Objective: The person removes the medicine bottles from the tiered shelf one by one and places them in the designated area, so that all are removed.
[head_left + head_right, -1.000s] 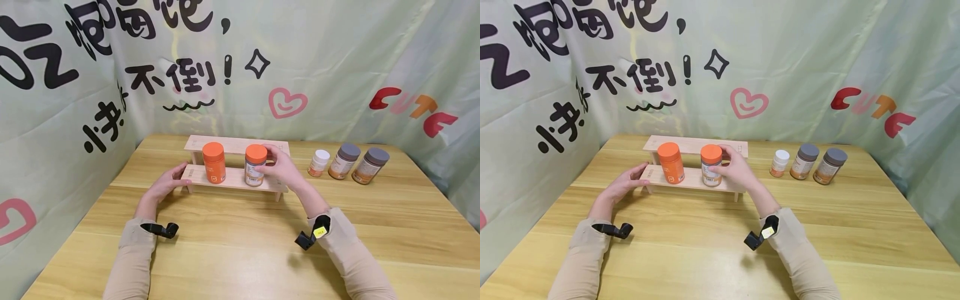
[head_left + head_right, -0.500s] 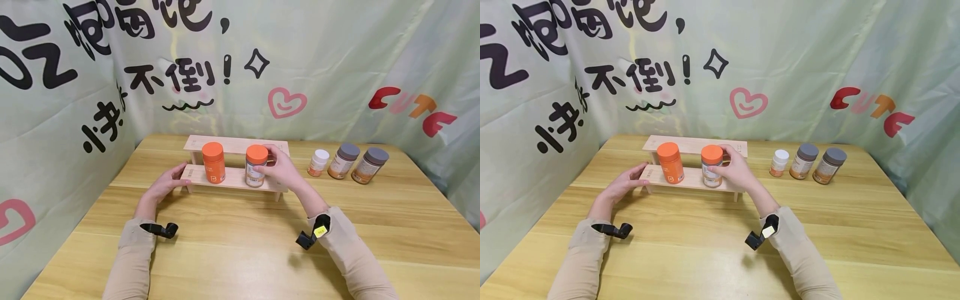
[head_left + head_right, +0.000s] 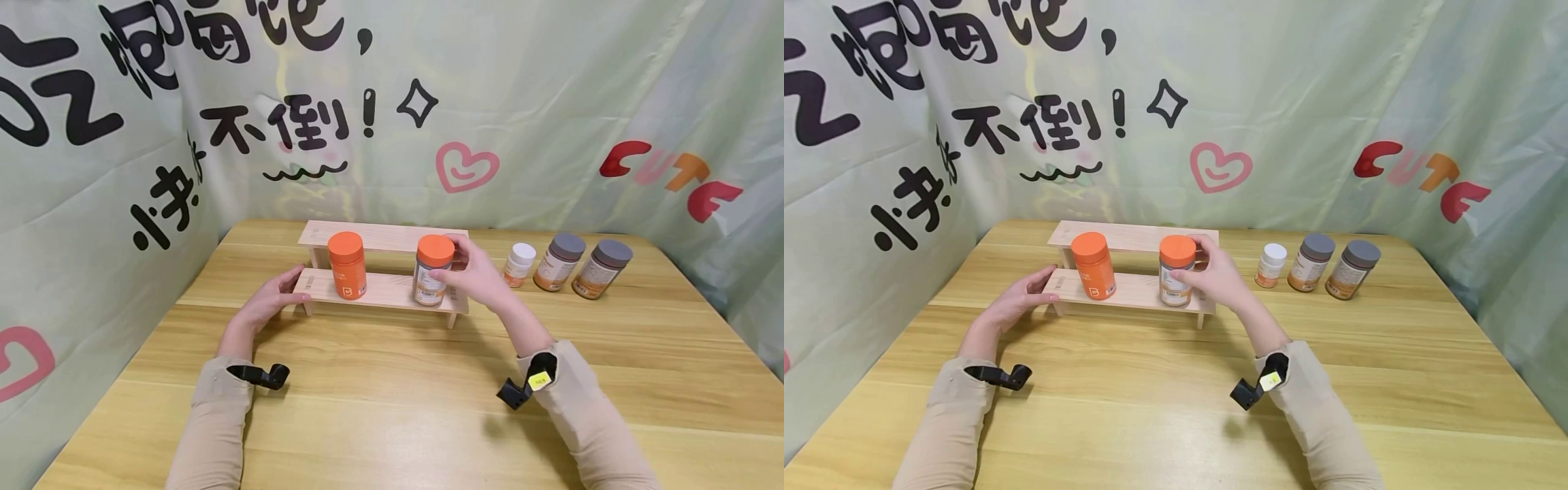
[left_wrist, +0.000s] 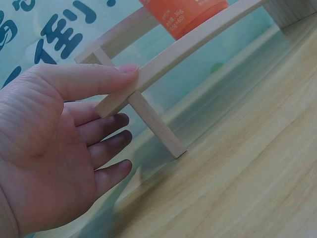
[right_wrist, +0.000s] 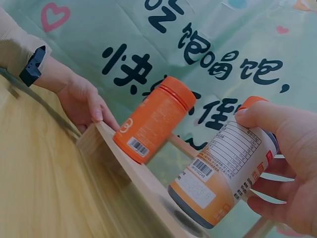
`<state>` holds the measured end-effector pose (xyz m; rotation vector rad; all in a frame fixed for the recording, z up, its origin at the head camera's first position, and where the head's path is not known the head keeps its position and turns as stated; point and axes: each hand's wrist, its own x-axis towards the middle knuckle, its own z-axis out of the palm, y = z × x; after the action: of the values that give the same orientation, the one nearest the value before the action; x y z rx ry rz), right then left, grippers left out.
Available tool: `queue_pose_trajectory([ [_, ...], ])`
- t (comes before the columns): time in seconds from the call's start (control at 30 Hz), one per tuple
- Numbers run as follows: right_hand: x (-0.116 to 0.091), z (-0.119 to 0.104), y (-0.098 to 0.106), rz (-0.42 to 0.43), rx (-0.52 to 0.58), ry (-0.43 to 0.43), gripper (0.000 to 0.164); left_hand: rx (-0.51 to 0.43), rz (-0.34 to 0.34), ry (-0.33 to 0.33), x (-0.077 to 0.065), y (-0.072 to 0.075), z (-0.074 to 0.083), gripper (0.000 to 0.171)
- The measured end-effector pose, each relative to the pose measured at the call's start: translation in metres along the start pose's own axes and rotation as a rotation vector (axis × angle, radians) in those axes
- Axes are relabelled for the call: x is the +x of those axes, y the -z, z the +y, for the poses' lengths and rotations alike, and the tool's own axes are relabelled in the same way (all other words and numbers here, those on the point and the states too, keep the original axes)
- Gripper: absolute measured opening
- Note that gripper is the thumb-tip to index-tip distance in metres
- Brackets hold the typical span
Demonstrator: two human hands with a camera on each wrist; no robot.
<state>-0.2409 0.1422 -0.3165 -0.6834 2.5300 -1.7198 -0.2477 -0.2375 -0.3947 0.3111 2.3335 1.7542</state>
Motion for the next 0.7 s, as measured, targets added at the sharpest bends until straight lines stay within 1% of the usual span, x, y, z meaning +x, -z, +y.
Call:
queue_pose_trajectory([
  [0.3, -0.009, 0.006, 0.017, 0.029, -0.012, -0.018, 0.059, -0.017, -0.006, 0.007, 0.002, 0.000, -0.003, 0.083],
  [0.5, -0.015, 0.010, 0.030, 0.068, -0.024, -0.010, 0.058, -0.019, -0.011, 0.005, 0.000, 0.000, 0.001, 0.082],
  [0.7, -0.022, 0.013, 0.043, 0.102, -0.041, -0.027, 0.058, -0.034, -0.011, 0.008, -0.002, -0.001, 0.004, 0.082],
])
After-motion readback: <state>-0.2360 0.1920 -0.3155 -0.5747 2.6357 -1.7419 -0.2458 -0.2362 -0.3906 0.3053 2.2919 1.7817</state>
